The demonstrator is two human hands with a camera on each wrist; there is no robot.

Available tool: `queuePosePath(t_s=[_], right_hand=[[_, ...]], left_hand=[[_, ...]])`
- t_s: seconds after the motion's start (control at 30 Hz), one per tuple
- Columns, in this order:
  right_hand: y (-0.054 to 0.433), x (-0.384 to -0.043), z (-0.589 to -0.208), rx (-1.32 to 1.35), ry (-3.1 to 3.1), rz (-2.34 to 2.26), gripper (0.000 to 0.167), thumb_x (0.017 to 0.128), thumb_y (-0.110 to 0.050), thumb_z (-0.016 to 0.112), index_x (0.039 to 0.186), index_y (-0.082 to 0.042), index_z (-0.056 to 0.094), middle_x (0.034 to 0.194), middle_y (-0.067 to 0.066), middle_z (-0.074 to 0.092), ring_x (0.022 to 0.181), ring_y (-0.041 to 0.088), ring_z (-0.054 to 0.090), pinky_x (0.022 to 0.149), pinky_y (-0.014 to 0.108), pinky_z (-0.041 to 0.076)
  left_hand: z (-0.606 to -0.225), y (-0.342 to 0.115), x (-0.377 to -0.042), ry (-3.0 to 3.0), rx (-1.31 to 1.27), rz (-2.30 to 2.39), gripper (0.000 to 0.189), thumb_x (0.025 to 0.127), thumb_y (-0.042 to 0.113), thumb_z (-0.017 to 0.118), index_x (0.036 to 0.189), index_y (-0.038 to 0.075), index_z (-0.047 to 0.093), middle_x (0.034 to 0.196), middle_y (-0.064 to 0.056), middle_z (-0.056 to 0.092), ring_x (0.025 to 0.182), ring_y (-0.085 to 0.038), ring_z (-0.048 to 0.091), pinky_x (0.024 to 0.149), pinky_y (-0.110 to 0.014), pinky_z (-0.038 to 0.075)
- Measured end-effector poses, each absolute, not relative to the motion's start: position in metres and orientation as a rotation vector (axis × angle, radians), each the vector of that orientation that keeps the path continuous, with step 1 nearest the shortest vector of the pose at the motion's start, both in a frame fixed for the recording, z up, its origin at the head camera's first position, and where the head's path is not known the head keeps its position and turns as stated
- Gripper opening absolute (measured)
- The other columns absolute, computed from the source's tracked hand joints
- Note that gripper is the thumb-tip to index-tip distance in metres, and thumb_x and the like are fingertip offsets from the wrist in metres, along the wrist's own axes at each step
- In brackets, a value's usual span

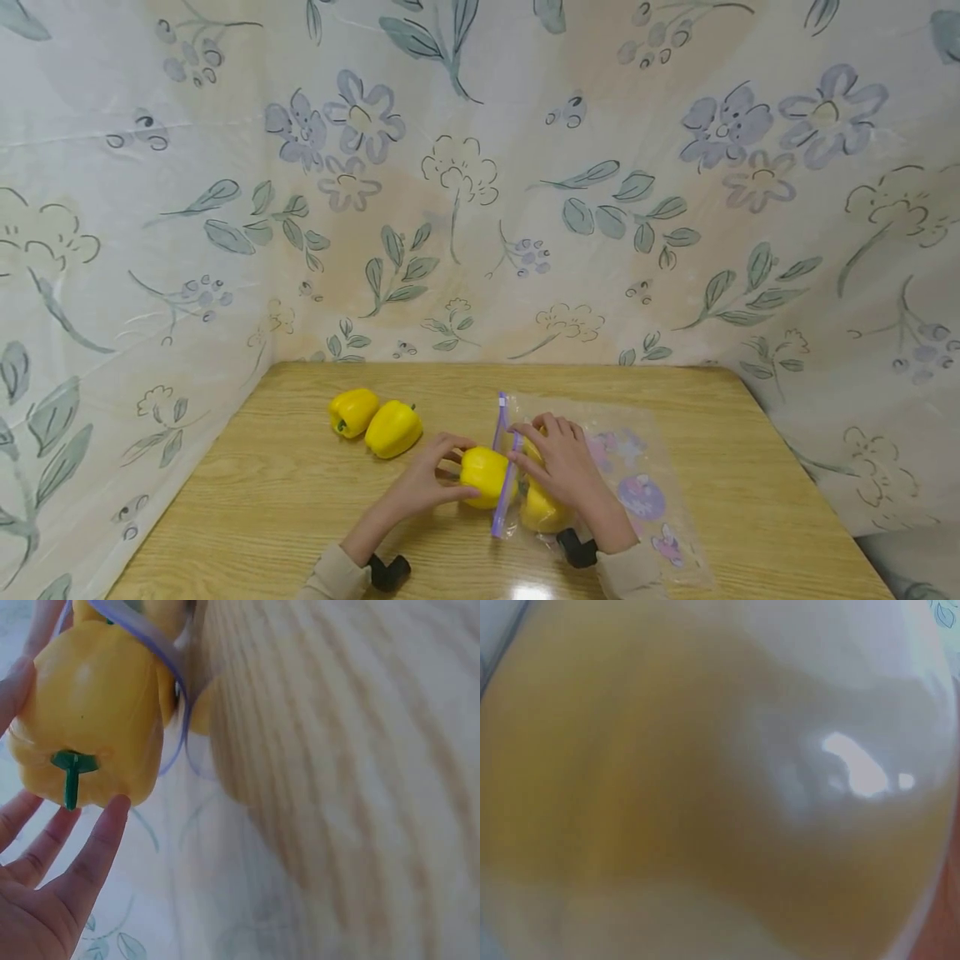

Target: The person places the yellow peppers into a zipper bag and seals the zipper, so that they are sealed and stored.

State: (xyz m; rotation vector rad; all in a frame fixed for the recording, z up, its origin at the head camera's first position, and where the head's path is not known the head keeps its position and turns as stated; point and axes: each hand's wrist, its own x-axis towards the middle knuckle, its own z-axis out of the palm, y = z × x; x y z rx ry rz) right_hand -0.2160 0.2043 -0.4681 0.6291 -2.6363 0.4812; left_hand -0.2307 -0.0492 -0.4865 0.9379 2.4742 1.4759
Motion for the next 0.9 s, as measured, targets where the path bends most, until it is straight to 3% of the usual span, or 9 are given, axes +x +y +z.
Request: queuePosePath(t_s=[0.47, 0.9], right_hand=[[0.205, -0.212, -0.468, 0.641, -2.619, 0.479, 0.038, 0.088, -0.044, 0.058, 0.123, -0.027, 0.056, 0.107, 0.003, 0.050, 0.099, 0.026, 0.047, 0.090, 0.053, 0.036], [0.205, -0.212, -0.468, 0.635, -2.642, 0.503, 0.038, 0.091, -0.045, 0.054, 0.125, -0.030, 0.054, 0.110, 0.002, 0.049, 0.103, 0.025, 0.046, 0.094, 0.052, 0.033]], left_hand=[[-0.491, -0.037, -0.222, 2.428, 0.926, 1.519, 0.064, 0.077, 0.040, 0.072, 0.131, 0.014, 0.048, 0.120, -0.002, 0.046, 0.106, -0.020, 0.051, 0.078, -0.021, 0.053], [-0.493, -0.043, -0.225, 2.238, 1.041, 1.522, 0.056, 0.089, 0.028, 0.062, 0.138, 0.008, 0.041, 0.129, -0.007, 0.043, 0.114, -0.025, 0.052, 0.089, -0.027, 0.050]])
